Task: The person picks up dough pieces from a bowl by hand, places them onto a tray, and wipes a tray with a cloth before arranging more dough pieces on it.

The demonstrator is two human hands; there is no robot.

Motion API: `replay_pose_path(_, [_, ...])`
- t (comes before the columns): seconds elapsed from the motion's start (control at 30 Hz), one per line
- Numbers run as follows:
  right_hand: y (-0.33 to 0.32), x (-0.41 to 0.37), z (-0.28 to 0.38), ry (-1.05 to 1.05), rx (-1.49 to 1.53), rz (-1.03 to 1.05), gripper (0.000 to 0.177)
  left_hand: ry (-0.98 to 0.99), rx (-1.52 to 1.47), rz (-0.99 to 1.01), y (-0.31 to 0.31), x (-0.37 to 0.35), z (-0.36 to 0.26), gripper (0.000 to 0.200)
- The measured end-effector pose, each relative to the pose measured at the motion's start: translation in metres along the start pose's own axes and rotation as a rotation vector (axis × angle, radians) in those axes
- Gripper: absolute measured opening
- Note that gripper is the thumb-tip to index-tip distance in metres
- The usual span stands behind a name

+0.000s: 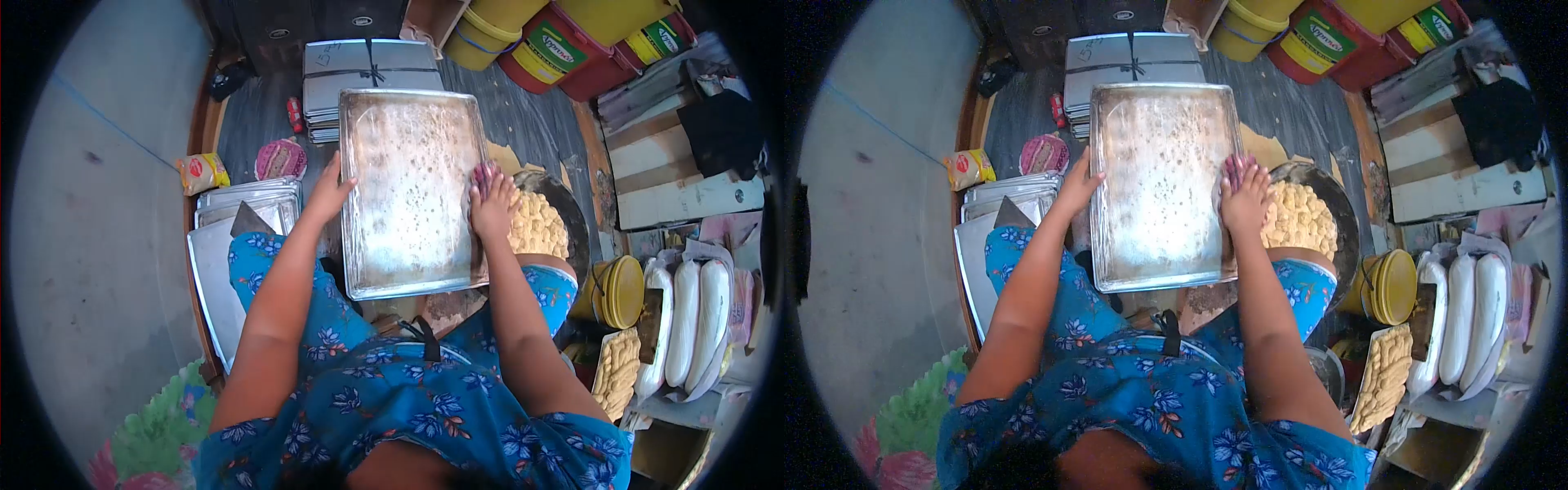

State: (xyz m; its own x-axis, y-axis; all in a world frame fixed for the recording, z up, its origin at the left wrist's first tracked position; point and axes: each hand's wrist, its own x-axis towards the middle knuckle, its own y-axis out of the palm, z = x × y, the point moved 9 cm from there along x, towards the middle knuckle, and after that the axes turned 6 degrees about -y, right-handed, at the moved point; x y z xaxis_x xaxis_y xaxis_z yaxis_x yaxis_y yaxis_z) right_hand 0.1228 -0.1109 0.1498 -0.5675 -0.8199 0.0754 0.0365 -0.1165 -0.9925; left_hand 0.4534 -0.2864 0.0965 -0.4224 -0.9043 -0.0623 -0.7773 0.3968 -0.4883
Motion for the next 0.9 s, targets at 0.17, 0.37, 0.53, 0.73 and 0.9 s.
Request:
replay_pose_path(0.17, [0.009, 0.081, 0.087, -0.070, 0.010, -0.024, 0.076, 0.011, -0.074, 0.018, 0.000, -0.001, 0.003, 0.080])
replay_pose_path(0.37, [0.023, 0.053, 0.300, -0.682, 0.130, 0.021, 0.071, 0.029, -0.025, 0.022, -0.003, -0.005, -0.003, 0.080])
replay_pose_path(0.53, [0.032, 0.077, 0.321, -0.909, 0.186, 0.077, 0.072, 0.056, 0.060, -0.192, 0.001, -0.013, -0.003, 0.075])
replay_pose_path(0.73, [0.027, 0.182, 0.185, -0.514, 0.063, 0.016, 0.071, -0.117, -0.026, -0.175, 0.014, -0.007, 0.011, 0.077])
replay_pose_path(0.9, [0.010, 0.208, 0.051, 0.132, 0.094, -0.053, 0.078, -0.109, -0.098, -0.106, 0.020, -0.004, 0.005, 0.073])
